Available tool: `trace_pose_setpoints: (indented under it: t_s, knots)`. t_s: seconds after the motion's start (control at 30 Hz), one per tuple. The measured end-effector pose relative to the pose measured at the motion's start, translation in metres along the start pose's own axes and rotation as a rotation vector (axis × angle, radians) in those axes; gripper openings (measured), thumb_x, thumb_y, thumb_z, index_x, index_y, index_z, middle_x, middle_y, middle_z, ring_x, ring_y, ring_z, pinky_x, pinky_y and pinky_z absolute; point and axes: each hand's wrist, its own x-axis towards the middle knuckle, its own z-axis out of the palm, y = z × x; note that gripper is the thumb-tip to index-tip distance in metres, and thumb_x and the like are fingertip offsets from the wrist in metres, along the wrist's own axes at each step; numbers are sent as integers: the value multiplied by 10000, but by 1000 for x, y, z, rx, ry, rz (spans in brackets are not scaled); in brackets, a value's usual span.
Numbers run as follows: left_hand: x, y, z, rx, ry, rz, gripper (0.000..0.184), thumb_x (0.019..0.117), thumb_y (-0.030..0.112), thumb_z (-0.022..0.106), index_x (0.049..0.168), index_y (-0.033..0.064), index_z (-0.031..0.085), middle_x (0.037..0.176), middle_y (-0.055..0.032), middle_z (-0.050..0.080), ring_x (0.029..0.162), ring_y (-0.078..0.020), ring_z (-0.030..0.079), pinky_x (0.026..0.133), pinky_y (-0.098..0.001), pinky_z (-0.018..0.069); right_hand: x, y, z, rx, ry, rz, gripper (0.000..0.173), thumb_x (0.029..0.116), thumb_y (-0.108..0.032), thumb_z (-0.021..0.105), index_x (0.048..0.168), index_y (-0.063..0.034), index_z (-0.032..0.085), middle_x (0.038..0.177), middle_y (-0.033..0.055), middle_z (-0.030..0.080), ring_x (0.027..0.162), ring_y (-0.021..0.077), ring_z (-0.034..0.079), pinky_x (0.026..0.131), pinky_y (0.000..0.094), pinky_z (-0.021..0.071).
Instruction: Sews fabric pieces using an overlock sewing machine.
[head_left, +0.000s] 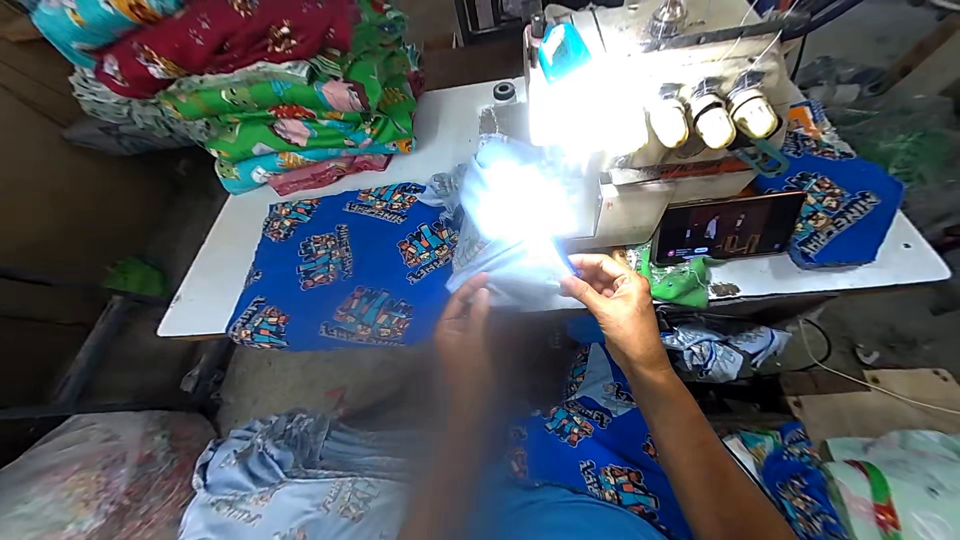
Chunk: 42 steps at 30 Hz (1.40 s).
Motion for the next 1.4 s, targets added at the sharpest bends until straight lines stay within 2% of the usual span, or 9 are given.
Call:
trace_pose_setpoints:
  t_s: [0.17, 0.3, 0.47, 0.57, 0.7, 0.93, 1.17, 1.27, 1.4]
  knots:
    - [1, 2, 8, 263, 38, 210, 540, 875, 95, 764, 1377, 95, 564, 1340, -64, 533, 1072, -107, 638, 804, -243, 597, -7, -2, 0, 58, -13, 48, 127, 929, -7, 696, 1052, -30, 719, 912, 57, 715, 771, 130, 710, 744, 282, 626]
    - [-4, 15, 1, 479, -129, 152, 628, 872, 175, 796, 1454, 188, 562, 1367, -105, 514, 834, -64, 657, 602, -208, 576, -16, -3, -11, -16, -7, -26, 126, 953, -44, 669, 1069, -25, 714, 933, 58, 710, 741, 133, 707, 710, 275, 632]
    - [12, 45, 0, 620, -409, 204, 654, 878, 175, 793, 1475, 105, 536, 1276, -113, 562, 731, -44, 626, 577, -197, 553, -20, -6, -19, -86, 38, -83, 153, 948, -29, 660, 1097, -15, 694, 977, 37, 695, 766, 84, 698, 710, 230, 621]
    - [42, 56, 0, 674, -478, 208, 669, 901, 129, 764, 1514, 138, 496, 1374, -110, 530, 649, -54, 561, 536, -208, 498, -4, -11, -11, -94, 40, -122, 195, 970, -27, 648, 1161, -22, 688, 1012, 42, 696, 805, 87, 707, 736, 235, 622]
    - [64, 59, -4, 678, -586, 233, 541, 915, 107, 739, 1434, 145, 593, 1368, -83, 547, 799, -45, 635, 637, -185, 552, 8, -13, -1, -5, 39, -141, 289, 946, 10, 668, 1228, -48, 640, 985, 46, 704, 788, 111, 712, 720, 259, 626]
    - [70, 62, -9, 579, -596, 168, 688, 897, 24, 737, 1522, 187, 502, 1261, -57, 589, 507, -37, 438, 416, -154, 392, 9, -12, 2, -7, 78, -149, 316, 908, 8, 717, 1197, -83, 628, 943, 22, 692, 788, 87, 700, 698, 234, 611]
    - [95, 67, -2, 470, -570, -22, 705, 884, -60, 713, 1516, 167, 499, 1337, -54, 601, 538, -5, 492, 424, -126, 386, 16, -16, 6, -347, 91, -330, 161, 967, -78, 665, 1111, -58, 734, 994, 27, 651, 846, 52, 652, 755, 195, 573]
    - [119, 60, 8, 437, -511, -95, 659, 903, -38, 708, 1502, 138, 497, 1167, -66, 706, 572, 1, 560, 467, -126, 412, 28, -21, 10, -670, 125, -465, 222, 1004, -72, 603, 1177, -61, 742, 1013, 95, 619, 875, 168, 620, 738, 304, 533]
    - [143, 43, 13, 377, -438, -92, 665, 921, -32, 696, 1522, 139, 468, 1259, -106, 637, 559, -12, 523, 463, -140, 416, 30, -22, 12, -890, 126, -485, 332, 1003, -54, 563, 1298, -113, 703, 1026, 141, 602, 811, 265, 627, 642, 412, 523]
